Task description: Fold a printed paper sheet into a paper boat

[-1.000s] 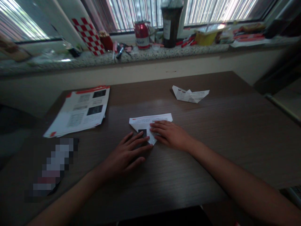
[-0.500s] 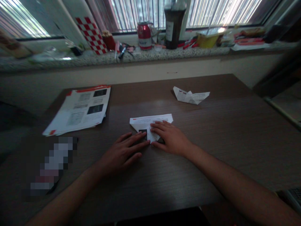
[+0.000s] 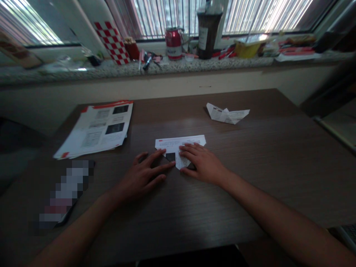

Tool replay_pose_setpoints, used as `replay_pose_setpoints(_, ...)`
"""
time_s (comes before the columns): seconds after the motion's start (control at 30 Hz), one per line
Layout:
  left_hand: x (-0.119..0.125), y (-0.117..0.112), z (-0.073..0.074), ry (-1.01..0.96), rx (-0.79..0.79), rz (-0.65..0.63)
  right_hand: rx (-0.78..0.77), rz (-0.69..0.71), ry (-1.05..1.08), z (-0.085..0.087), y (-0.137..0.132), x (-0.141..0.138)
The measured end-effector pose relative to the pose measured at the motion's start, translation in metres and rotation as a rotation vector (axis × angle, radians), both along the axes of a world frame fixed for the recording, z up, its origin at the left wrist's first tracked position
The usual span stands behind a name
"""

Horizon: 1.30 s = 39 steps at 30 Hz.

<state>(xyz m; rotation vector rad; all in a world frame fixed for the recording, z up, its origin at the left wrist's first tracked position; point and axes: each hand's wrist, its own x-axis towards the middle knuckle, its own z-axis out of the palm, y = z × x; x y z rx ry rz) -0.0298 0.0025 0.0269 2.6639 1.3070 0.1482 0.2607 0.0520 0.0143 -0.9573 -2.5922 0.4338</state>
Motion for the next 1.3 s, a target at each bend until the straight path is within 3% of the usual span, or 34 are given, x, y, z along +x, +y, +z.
replay_pose_setpoints(0.53, -0.015, 0.010, -0.014, -0.012, -0.007, 0.039, 0.004, 0.018, -0.036, -0.003, 0.001, 0.004)
replay_pose_setpoints(0.77, -0.013, 0.008, -0.013, 0.002, -0.020, 0.049, 0.103, 0.029, -0.084, -0.005, -0.002, 0.008)
replay_pose_setpoints(1.3, -0.014, 0.005, -0.014, -0.055, -0.027, 0.055, 0.069, 0.055, -0.119, 0.002, -0.007, 0.007)
